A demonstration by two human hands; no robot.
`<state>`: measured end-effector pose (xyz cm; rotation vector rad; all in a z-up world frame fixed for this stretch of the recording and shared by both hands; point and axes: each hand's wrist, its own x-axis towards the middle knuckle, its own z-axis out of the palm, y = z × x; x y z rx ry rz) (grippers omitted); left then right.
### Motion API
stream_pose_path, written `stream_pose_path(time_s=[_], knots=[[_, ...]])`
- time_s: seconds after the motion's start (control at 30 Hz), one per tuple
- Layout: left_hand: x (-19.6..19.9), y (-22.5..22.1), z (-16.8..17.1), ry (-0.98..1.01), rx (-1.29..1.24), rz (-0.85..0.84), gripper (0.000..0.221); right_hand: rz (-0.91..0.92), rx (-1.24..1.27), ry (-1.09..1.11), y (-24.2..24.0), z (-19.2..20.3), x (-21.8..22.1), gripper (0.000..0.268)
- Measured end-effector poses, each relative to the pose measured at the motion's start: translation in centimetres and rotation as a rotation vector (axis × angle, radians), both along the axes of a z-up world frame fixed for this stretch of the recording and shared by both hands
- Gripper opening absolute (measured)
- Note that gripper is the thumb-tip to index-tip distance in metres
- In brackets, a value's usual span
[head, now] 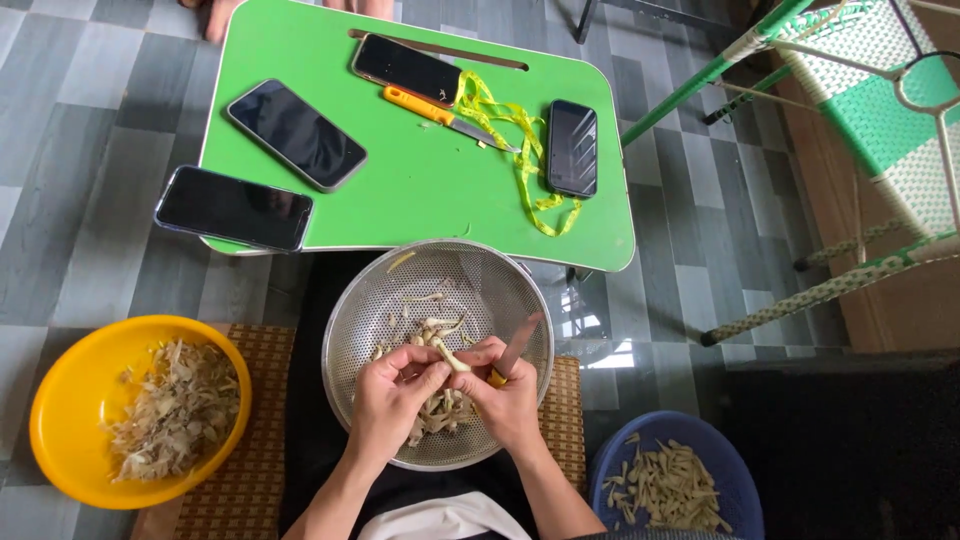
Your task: Peeling the outer layer of plant stems using a small knife and hands
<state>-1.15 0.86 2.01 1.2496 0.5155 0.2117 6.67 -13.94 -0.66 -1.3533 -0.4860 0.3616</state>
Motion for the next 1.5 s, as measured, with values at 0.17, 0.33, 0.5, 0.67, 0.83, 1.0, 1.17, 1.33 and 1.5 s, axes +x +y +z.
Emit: stream_pose_path(time_s=[0.17,0.33,0.5,0.67,0.83,1.0,1.17,1.33,1.5], knots=[[0.1,0.6,-0.3,0.025,0.000,-0.010,0.010,-0.037,-0.029,-0.071,-0.1,-0.7,0.1,0.023],[0.1,1.2,-0.3,-0.072,0.079,-0.088,0.005,0.069,-0.064,0.040,-0.2,0.6,0.7,0.026],[0.2,0.3,-0.4,-0.034,0.119,-0.057,0.002,0.039,-0.013,0.110,0.0,-0.6,0.2,0.019],[0.5,-1.2,-2.0,-0.003,0.009,0.054,0.007,-0.081,0.063,0.084,1.1,-1.4,-0.5,0.012],[0.5,-1.7,-1.4,-0.062,0.220,0.221,0.009,-0.063,0.088,0.187,1.2,-2.0,-0.6,0.015],[0.4,-0.8,-1.0,-0.328,0.895,0.271,0.017,-0.082,-0.043,-0.237,1.1,-0.5,-0.5,0.029],[0.5,-0.5,-0.1,-0.501,1.005,0.255,0.015,-0.093,-0.005,-0.379,1.0,0.2,-0.5,0.014],[0.1,-0.7,-0.2,-0.543,0.966,0.238,0.009,-0.053,0.115,-0.328,0.9,0.1,-0.5,0.014],[-0.3,-2.2,-1.7,-0.388,0.353,0.293,0.013,-0.145,0.292,-0.182,1.1,-1.7,-1.3,0.010]])
